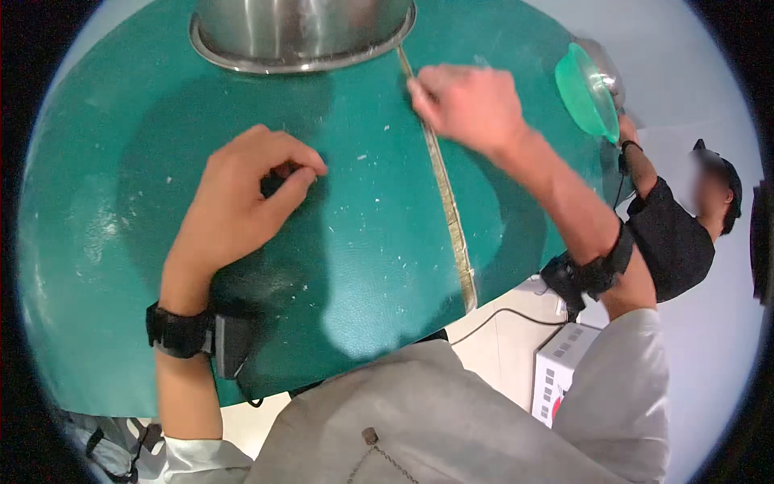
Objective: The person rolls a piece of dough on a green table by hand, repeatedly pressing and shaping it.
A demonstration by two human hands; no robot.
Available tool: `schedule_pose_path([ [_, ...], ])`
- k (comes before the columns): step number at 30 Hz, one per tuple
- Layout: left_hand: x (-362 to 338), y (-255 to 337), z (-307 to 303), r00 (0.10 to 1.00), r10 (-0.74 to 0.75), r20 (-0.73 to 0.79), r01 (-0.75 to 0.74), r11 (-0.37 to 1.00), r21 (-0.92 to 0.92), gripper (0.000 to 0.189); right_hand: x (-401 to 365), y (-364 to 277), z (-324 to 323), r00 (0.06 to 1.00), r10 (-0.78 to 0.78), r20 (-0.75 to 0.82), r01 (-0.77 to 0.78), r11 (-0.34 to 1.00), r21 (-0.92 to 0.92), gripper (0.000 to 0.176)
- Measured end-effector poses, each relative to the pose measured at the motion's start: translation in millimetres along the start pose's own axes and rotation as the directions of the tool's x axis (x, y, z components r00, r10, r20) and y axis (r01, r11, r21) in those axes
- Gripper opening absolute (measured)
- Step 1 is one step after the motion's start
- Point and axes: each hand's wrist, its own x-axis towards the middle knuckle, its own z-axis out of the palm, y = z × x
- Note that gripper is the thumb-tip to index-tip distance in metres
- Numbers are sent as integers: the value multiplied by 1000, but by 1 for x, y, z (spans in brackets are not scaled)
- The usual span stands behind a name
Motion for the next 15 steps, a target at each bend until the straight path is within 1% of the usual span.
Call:
schedule_pose_path([
  [1, 0, 0, 0, 1000, 9, 6, -9, 1000, 5, 6, 3, 7, 8, 1000, 6, 15, -5, 998, -57, 37],
  [2, 0, 0, 1, 1000, -9, 13, 9, 1000, -2, 6, 5, 17, 17, 1000, 2, 30, 0, 999, -44, 37],
  [3, 1, -1, 1, 1000, -3, 12, 3, 1000, -8, 6, 8, 30, 25, 989, 145, -35, -141, 985, 104, 38],
  [4, 1, -1, 0, 1000, 6, 9, -6, 1000, -12, 6, 14, 41, 32, 952, 295, -78, -267, 929, 255, 39],
  [5, 3, -3, -3, 1000, -7, 4, 7, 1000, -3, 6, 25, 50, 41, 955, 285, -78, -256, 929, 267, 39],
  [7, 4, 2, -2, 999, -25, 23, 25, 999, -37, 7, 31, 71, 48, 894, 444, -64, -392, 841, 372, 42],
  [11, 3, 4, -4, 999, -30, 33, 32, 998, -47, 7, 36, 99, 62, 871, 490, -29, -446, 815, 370, 43],
  [13, 3, 2, -3, 999, -41, 33, 42, 998, -39, 8, 30, 100, 64, 804, 578, -140, -448, 743, 497, 43],
  [14, 2, -1, -2, 998, -46, 35, 47, 998, -40, 8, 22, 99, 65, 806, 577, -135, -448, 742, 498, 43],
  [15, 2, -4, -1, 999, -29, 36, 30, 999, -34, 8, 12, 94, 60, 765, 623, -163, -452, 700, 553, 41],
])
